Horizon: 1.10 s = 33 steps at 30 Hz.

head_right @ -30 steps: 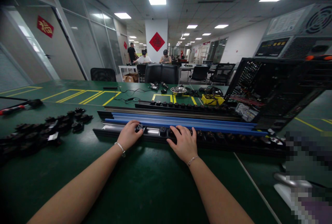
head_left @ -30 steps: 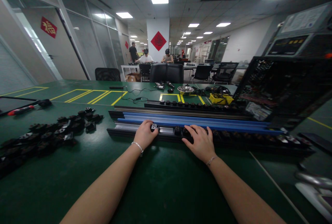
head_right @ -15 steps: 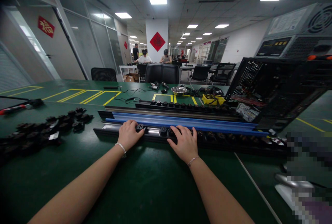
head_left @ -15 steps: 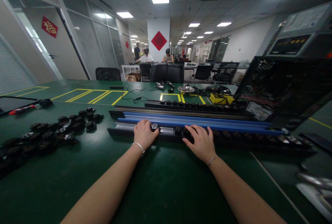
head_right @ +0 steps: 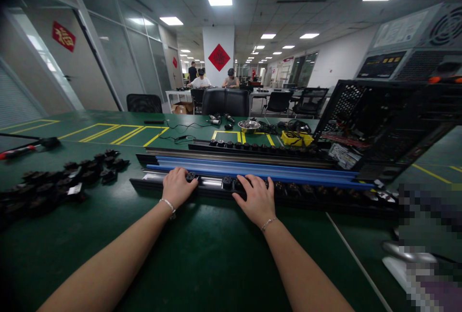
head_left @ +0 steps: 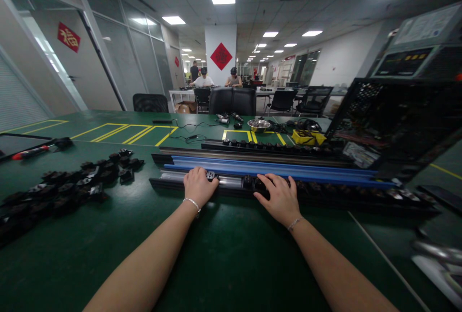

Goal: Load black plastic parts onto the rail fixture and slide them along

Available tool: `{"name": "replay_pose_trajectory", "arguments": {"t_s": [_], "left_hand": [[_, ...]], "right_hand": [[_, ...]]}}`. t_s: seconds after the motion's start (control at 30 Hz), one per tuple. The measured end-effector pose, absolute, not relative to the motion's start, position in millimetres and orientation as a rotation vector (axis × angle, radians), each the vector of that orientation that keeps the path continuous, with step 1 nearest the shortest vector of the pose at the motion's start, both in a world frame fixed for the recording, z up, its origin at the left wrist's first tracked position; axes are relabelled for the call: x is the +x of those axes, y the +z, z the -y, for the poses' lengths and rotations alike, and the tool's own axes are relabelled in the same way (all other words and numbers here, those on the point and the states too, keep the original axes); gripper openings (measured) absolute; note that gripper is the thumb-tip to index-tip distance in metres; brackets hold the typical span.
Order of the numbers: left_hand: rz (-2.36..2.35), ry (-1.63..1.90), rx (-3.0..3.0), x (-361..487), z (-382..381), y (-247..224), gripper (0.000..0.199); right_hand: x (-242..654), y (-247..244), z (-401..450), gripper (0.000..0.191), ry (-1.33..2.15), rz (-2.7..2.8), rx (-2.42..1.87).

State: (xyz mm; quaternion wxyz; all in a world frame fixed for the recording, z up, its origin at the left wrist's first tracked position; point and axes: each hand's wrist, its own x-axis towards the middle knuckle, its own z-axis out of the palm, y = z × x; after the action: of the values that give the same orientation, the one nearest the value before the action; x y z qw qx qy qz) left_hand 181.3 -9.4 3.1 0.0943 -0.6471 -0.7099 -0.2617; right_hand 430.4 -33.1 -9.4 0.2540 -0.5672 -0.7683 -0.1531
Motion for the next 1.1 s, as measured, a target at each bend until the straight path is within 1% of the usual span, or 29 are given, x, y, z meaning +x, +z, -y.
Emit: {"name": "replay_pose_trajectory", "arguments": {"t_s": [0.73,1.1], "left_hand": [[2.180,-0.740,-1.857,175.9,5.4,4.7,0.024],[2.182,-0.661,-1.902,172.6,3.1,6.3,0.025]], "right_hand": [[430.7,-10.1,32.5,0.044,-0.407,2.084,-1.534],[431.0,-9.8,33.0,0.044,-0.414,2.082,-1.527]]}}
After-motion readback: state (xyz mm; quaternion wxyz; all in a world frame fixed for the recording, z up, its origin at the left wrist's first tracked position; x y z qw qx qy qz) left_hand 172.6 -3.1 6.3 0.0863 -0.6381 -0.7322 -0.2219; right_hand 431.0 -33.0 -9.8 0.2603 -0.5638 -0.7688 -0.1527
